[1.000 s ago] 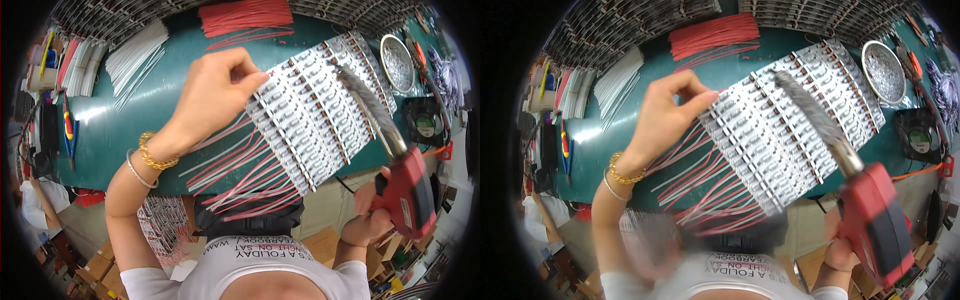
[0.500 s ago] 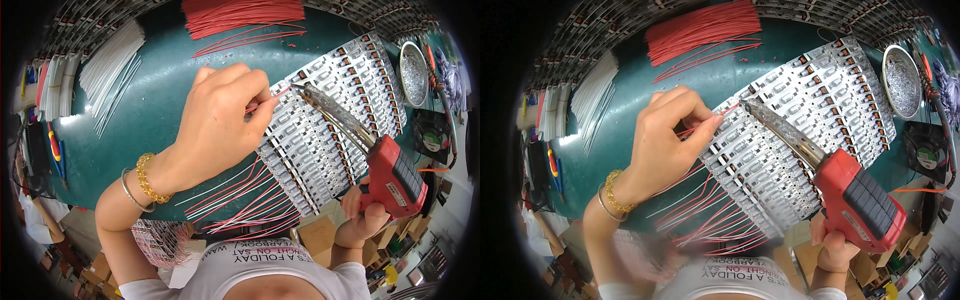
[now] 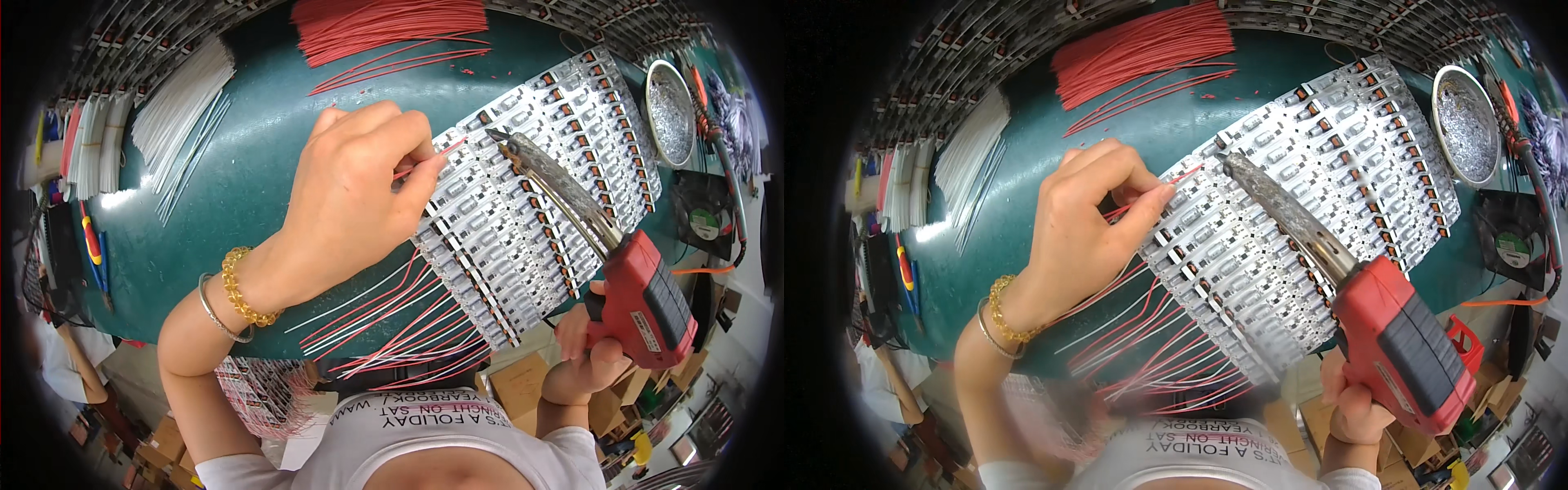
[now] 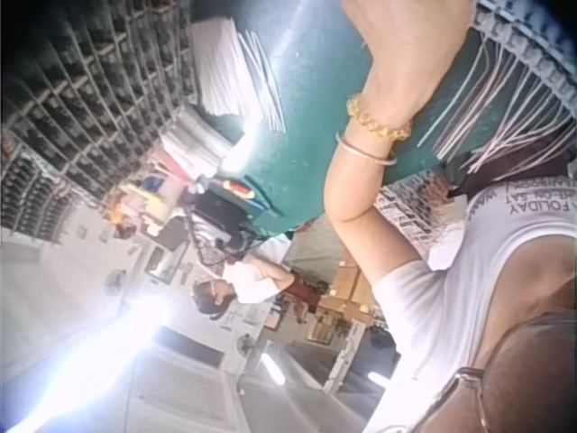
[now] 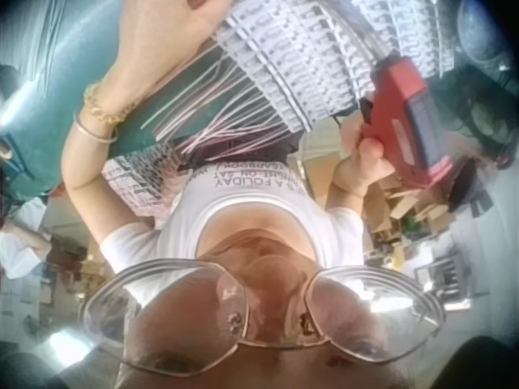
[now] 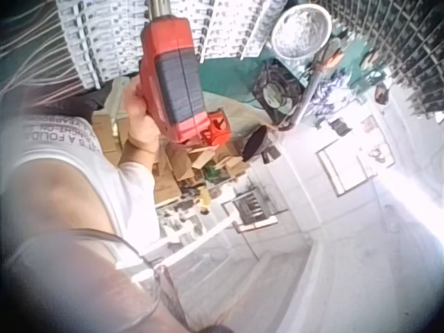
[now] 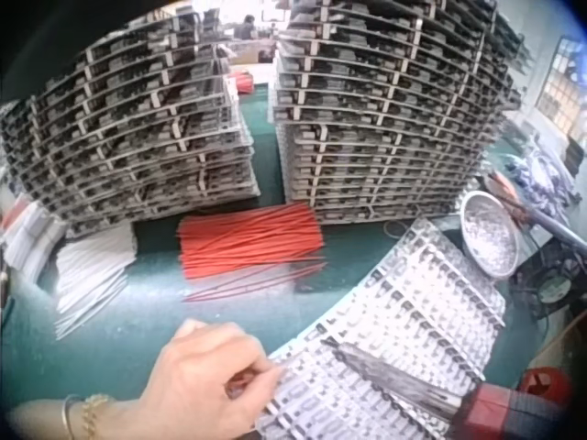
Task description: The person uses a soldering iron to attach red and white wires to a grid of electronic components on a workbench. The person repeatedly picks up individual wires, positions them on the component grid, and applies the soldering iron to secure them in place.
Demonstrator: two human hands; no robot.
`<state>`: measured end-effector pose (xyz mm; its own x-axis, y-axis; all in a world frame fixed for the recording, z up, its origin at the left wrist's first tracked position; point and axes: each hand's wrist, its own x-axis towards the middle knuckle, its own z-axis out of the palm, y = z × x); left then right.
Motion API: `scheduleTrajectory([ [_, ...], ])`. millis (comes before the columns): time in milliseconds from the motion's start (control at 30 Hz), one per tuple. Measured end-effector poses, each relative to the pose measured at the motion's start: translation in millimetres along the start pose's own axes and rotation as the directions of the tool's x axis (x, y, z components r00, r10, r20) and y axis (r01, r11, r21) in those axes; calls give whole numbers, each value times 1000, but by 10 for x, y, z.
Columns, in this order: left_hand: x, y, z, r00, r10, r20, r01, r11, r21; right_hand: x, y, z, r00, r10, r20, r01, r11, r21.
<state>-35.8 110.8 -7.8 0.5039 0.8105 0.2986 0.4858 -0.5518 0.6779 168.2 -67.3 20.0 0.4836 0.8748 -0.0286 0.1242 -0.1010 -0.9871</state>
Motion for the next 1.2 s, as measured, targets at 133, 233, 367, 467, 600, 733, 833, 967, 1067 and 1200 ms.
scheduleTrajectory([
  [133, -1, 14, -8, 1000, -7, 2, 7, 1000, 11, -2, -32, 14, 999, 36, 33, -37, 999, 39],
  [233, 7, 23, -3, 1000, -3, 2, 3, 1000, 6, -36, 0, 2, 999, 39, -7, -38, 998, 55],
  [367, 11, 25, -9, 1000, -6, 22, 6, 1000, 22, -36, 18, -21, 999, 35, -11, -34, 997, 63],
  [467, 9, 55, -35, 999, -38, 34, 37, 999, 28, -23, 20, -22, 1000, 23, -19, -21, 997, 67],
  [600, 56, 98, -127, 1000, -18, -14, 20, 995, 100, -38, 52, -86, 999, 4, -43, -1, 998, 60],
  [733, 110, 142, -35, 996, 89, -5, -88, 990, 110, -21, 15, -87, 1000, 5, 12, -6, 992, 129],
  [833, 107, 189, 70, 997, 49, 51, -55, 992, 110, -14, 7, -51, 1000, 20, 1, -20, 993, 117],
  [967, 114, 153, 115, 997, 33, 72, -41, 992, 117, -25, 31, -84, 999, 43, 29, -45, 997, 67],
  [1067, 126, 155, 120, 996, 39, 86, -49, 992, 118, -30, 48, -104, 998, 51, 41, -53, 997, 63],
  [1200, 132, 135, 131, 994, 48, 96, -58, 993, 102, -10, 26, -70, 997, 65, 52, -68, 996, 65],
])
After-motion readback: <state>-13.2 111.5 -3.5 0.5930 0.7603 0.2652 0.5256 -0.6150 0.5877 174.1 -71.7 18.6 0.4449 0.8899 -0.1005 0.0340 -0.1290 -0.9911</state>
